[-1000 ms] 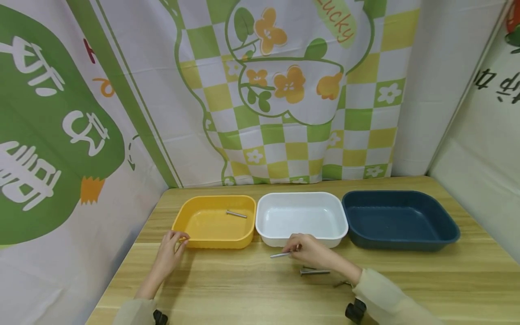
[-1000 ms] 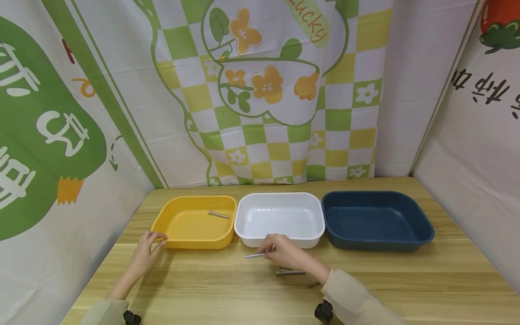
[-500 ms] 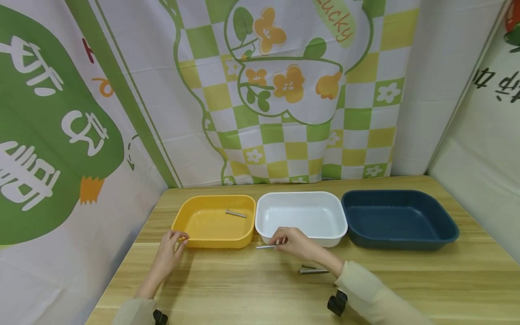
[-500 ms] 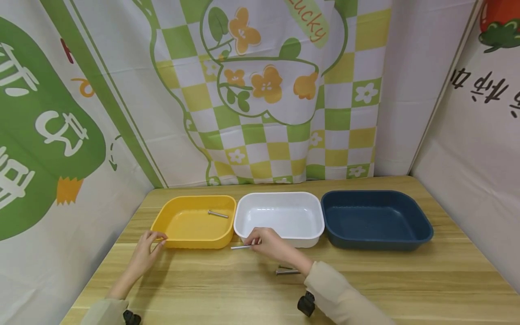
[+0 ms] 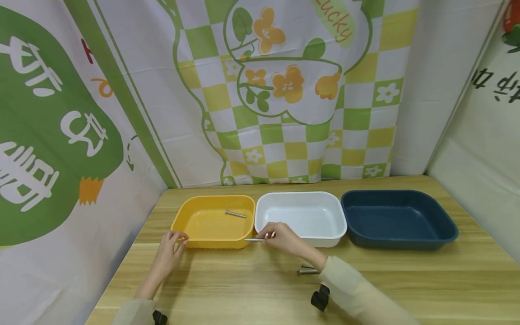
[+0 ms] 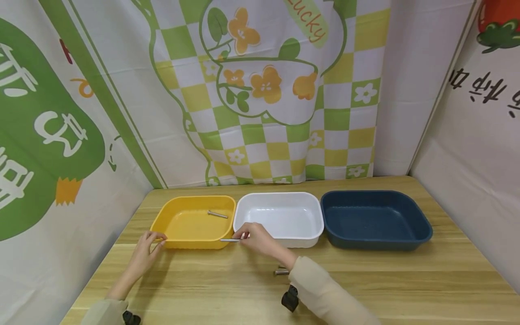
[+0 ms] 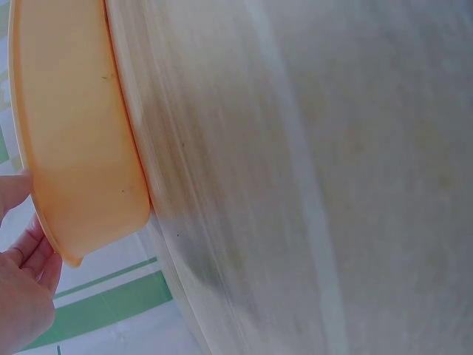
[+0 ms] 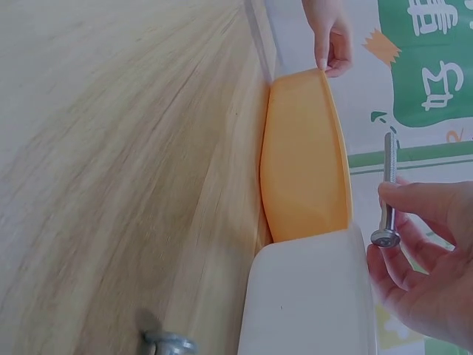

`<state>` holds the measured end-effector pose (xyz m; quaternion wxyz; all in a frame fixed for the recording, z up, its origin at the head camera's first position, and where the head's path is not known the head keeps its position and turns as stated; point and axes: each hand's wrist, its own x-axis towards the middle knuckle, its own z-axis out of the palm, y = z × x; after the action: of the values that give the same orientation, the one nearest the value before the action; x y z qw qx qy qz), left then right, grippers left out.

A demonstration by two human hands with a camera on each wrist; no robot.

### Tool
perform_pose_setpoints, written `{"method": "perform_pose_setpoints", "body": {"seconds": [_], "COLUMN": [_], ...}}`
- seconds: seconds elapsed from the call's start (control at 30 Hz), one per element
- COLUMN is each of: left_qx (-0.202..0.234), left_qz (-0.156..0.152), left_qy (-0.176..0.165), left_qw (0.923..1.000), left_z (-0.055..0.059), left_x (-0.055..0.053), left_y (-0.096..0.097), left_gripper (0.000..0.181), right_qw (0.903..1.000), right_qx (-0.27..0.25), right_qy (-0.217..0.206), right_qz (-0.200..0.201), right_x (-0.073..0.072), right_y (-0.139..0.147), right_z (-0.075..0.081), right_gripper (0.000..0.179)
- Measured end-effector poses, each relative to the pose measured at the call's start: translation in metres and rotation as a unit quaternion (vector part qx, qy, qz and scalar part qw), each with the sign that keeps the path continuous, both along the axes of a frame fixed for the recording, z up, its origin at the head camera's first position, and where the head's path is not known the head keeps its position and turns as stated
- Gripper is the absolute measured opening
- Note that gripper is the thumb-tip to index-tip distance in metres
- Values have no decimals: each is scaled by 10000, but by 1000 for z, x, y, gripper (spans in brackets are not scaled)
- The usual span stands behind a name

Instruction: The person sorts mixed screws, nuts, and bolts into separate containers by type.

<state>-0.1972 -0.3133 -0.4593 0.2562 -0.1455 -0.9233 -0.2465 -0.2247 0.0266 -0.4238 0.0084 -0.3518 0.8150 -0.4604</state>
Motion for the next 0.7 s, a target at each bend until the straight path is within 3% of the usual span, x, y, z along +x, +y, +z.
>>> {"method": "perform_pose_setpoints", "body": {"seconds": [0.5,0.7], "left_qx": [-3,2], "left_qz": [-5,17], "left_qy": [78,83], "left_qw": [10000,10000], "left_z": [-2,-3], "left_x": [-1,-1], "left_y": [-1,-1], "left_gripper": [14,14], "right_qw": [9996,9990], "right_qx": [-152,-134], "right_qy": [-43,-244], "right_qz": [-246,-343], "right_x": [-8,-9], "right_y": [-21,-29], "right_z": [-1,2], "right_gripper": [12,13]}}
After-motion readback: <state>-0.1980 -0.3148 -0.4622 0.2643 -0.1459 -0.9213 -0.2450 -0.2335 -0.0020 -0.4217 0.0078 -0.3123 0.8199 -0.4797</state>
